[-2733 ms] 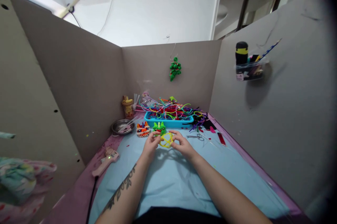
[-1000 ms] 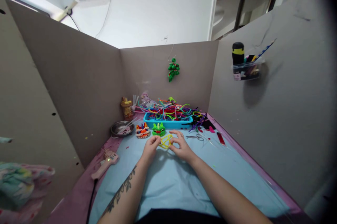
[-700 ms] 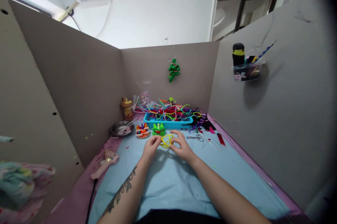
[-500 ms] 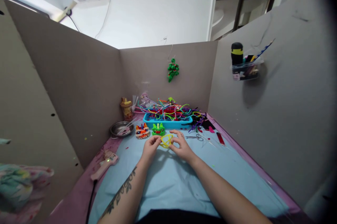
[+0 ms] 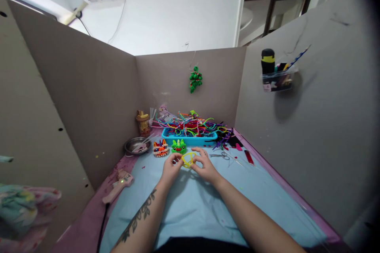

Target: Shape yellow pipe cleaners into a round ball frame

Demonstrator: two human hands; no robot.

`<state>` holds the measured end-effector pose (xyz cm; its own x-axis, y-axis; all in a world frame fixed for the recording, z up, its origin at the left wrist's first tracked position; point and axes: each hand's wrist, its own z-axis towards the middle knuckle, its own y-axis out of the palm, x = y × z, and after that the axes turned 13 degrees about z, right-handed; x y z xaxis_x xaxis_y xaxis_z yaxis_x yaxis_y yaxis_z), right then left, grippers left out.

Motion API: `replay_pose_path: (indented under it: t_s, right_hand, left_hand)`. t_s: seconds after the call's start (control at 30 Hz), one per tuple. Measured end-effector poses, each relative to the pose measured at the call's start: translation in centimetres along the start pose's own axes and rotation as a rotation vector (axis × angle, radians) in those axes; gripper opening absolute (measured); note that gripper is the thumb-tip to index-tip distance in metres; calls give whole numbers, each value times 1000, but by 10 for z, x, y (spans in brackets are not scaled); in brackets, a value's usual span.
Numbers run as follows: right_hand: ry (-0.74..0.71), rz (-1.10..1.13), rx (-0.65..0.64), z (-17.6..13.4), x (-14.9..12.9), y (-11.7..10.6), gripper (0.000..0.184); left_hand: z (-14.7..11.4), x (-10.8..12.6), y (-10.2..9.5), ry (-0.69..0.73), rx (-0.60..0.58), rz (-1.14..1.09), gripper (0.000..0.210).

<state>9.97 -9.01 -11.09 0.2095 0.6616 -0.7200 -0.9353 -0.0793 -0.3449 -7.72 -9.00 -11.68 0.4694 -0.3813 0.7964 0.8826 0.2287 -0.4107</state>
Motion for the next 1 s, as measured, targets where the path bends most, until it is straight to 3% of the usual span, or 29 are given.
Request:
replay_pose_path:
  t_s: [0.13,0.43,0.63,1.0]
  right_hand:
    - [-5,5,1,0,0,0,4]
    - [-14,29,9,0,0,1,5]
    - [-5,24,23,0,1,-1,5]
    - [-37,-10,9,0,1,-1,5]
  left_hand:
    - [0,-5,3,19,16,-14,13]
    - [2,-10,5,-110,-52,-286,15]
    - [2,-2,1,-128,-120,-326,23]
    - [0,10,-4,-184,-139,-384,27]
